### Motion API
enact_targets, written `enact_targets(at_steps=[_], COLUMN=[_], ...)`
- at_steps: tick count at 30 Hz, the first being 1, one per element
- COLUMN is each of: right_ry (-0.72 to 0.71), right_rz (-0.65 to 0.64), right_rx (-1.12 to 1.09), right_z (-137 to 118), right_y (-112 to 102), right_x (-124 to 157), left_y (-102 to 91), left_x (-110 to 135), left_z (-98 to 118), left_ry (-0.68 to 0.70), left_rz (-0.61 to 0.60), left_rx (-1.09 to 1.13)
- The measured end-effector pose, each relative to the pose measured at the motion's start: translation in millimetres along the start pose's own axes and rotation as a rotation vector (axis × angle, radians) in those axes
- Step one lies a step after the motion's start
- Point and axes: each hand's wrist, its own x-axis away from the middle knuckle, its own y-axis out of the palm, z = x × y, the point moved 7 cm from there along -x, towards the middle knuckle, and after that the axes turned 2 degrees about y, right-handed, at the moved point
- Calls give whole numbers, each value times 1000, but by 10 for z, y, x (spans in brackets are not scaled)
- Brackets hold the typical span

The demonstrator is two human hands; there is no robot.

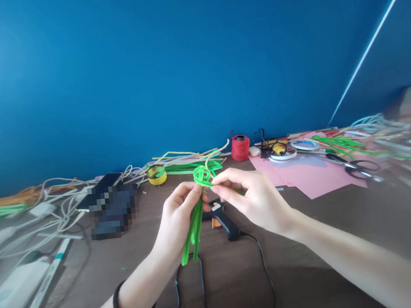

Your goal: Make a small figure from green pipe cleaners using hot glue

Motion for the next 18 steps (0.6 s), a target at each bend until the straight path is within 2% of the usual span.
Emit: enact_targets(at_steps=[8,18], right_ry=[70,259], right_rz=[13,-64], right_rx=[-76,-355], right_z=[70,230], right_y=[-6,102], right_x=[-9,-25], left_y=[48,115], left_x=[30,67], left_z=[2,-63], left_ry=[-22,-112], left_rz=[-42,-91], left_rx=[64,251])
